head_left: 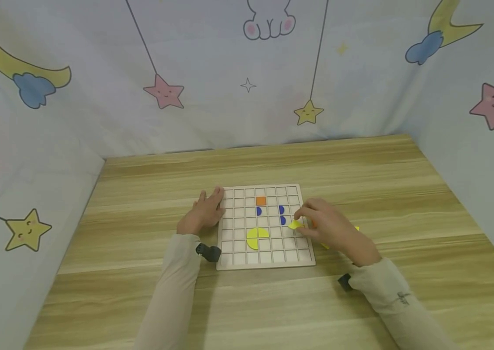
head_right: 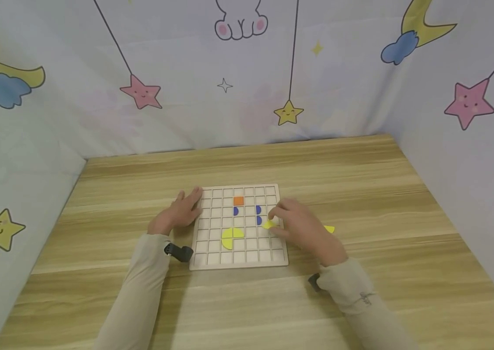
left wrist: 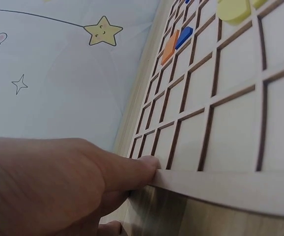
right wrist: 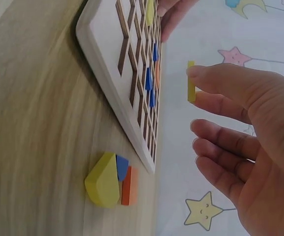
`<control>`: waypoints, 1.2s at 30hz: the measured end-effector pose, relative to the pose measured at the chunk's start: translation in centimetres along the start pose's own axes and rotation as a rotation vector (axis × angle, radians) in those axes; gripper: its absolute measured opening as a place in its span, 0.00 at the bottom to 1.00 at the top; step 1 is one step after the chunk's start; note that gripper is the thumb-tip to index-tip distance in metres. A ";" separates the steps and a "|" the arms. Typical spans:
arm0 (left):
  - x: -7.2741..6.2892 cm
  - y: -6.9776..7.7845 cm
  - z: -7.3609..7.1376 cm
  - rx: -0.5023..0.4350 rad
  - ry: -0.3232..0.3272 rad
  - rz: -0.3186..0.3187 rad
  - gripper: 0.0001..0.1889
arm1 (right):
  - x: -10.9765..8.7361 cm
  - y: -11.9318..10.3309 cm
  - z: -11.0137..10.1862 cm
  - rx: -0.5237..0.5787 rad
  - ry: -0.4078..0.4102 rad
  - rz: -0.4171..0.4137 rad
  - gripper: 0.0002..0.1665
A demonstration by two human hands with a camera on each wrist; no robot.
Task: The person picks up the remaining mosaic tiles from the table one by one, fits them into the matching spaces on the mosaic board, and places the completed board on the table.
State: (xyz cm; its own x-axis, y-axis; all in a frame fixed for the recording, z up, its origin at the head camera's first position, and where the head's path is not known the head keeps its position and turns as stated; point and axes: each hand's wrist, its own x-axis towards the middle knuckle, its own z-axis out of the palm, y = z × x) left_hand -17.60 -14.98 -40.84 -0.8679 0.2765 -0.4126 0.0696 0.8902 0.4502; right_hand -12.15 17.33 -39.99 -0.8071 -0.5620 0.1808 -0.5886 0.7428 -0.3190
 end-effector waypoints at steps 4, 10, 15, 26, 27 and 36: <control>-0.1 0.0 0.0 -0.001 -0.007 0.000 0.33 | 0.4 -0.6 0.3 -0.016 -0.019 0.001 0.14; -0.3 0.1 0.1 -0.003 -0.006 -0.004 0.33 | 0.8 -1.3 0.9 -0.023 -0.010 -0.066 0.14; -0.3 0.1 0.1 -0.002 -0.010 0.006 0.33 | 1.0 -2.2 1.1 -0.030 -0.015 -0.103 0.14; -0.2 0.1 0.2 -0.032 -0.003 -0.003 0.33 | 1.7 -3.1 2.5 -0.041 -0.044 -0.189 0.11; -0.2 0.1 0.2 -0.031 -0.002 -0.002 0.33 | 1.8 -3.2 2.5 -0.034 -0.046 -0.197 0.11; -0.2 0.0 0.0 -0.013 0.000 0.012 0.33 | 2.4 -4.3 2.8 -0.047 -0.122 -0.177 0.11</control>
State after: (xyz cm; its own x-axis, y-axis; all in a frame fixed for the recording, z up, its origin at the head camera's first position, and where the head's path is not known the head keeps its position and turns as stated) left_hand -17.46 -15.03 -40.73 -0.8672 0.2875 -0.4066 0.0741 0.8820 0.4654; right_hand -11.39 11.80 -40.76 -0.6812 -0.7230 0.1149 -0.7244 0.6430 -0.2485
